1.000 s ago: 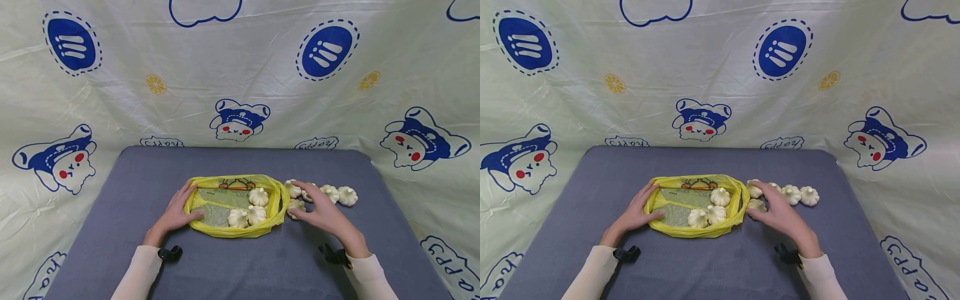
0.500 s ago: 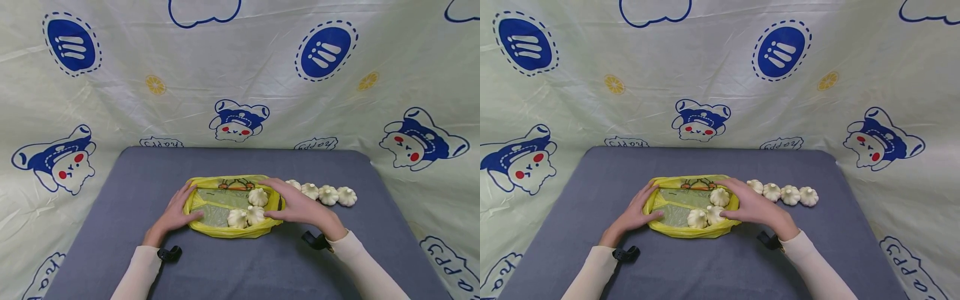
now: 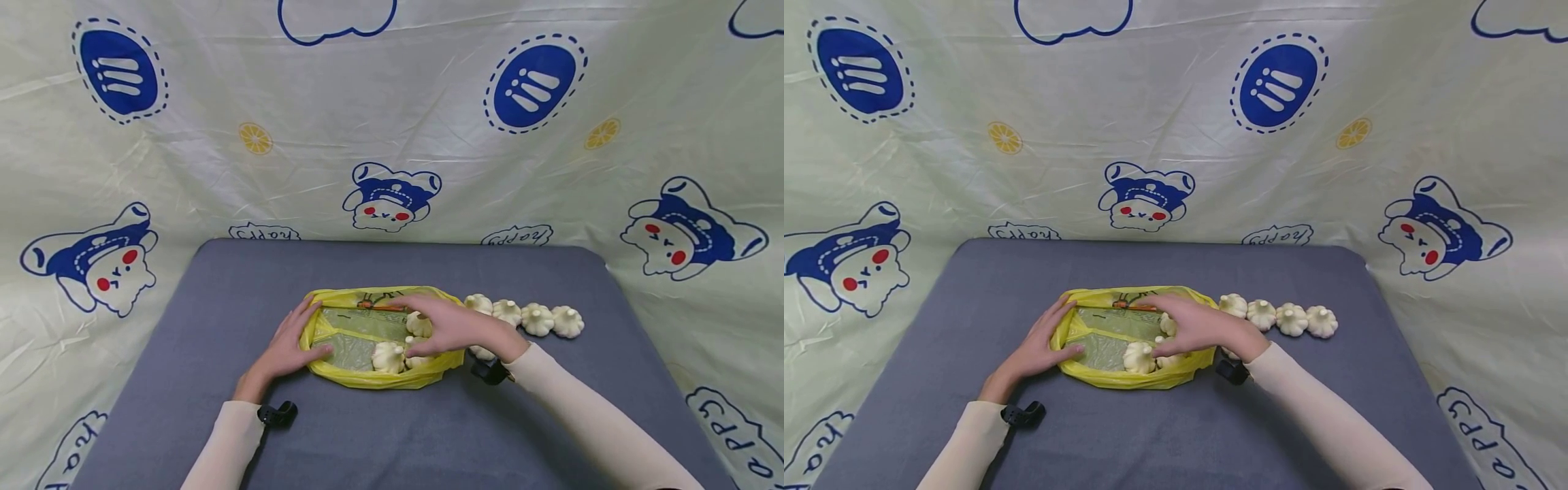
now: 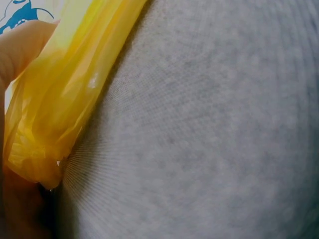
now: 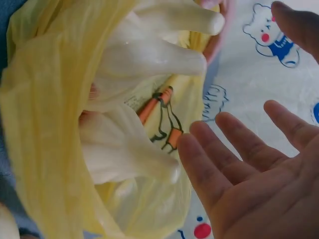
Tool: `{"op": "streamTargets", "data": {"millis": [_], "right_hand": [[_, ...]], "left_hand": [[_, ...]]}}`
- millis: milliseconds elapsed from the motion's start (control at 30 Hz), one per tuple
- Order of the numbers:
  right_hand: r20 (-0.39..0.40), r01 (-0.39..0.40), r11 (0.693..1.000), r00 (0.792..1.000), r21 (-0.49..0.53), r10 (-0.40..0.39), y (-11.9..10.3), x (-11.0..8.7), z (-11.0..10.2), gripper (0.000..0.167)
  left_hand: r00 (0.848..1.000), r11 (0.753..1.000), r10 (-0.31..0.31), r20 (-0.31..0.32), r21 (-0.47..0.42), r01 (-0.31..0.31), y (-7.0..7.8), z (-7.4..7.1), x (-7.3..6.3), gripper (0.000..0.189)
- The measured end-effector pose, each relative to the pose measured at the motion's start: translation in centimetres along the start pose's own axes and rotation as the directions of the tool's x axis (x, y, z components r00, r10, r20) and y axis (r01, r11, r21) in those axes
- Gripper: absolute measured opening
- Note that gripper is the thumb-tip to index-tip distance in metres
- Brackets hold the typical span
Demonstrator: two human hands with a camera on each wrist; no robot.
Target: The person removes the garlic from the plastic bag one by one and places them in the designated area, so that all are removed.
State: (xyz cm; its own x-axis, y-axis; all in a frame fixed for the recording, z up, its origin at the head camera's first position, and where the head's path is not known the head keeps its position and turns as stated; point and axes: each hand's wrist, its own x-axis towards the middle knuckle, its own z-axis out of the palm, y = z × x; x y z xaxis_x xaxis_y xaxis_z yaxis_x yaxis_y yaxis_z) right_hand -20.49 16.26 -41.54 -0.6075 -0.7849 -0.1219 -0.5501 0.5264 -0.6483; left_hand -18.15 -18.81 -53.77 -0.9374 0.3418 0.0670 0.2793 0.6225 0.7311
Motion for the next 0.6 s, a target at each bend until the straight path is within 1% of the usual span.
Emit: {"op": "streamTargets", "data": {"millis": [167, 400, 600], "right_hand": [[0.096, -0.011, 1.0, 0.995, 0.006, 0.01, 0.1, 1.4, 0.3, 0.082], [0.187, -0.036, 0.999, 0.982, 0.016, 0.032, 1.1, 2.8, 1.1, 0.079], [0.258, -0.105, 0.994, 0.962, 0.039, 0.091, 1.6, 3.4, 1.7, 0.071]], "left_hand": [[1.0, 1.0, -0.009, 0.003, 0.001, 0.009, 0.0, 0.0, 0.0, 0.094], [1.0, 1.0, -0.021, 0.007, 0.0, 0.021, 0.1, -0.1, 0.0, 0.095], [1.0, 1.0, -0.03, 0.01, 0.002, 0.03, 0.2, 0.0, 0.0, 0.094]]}}
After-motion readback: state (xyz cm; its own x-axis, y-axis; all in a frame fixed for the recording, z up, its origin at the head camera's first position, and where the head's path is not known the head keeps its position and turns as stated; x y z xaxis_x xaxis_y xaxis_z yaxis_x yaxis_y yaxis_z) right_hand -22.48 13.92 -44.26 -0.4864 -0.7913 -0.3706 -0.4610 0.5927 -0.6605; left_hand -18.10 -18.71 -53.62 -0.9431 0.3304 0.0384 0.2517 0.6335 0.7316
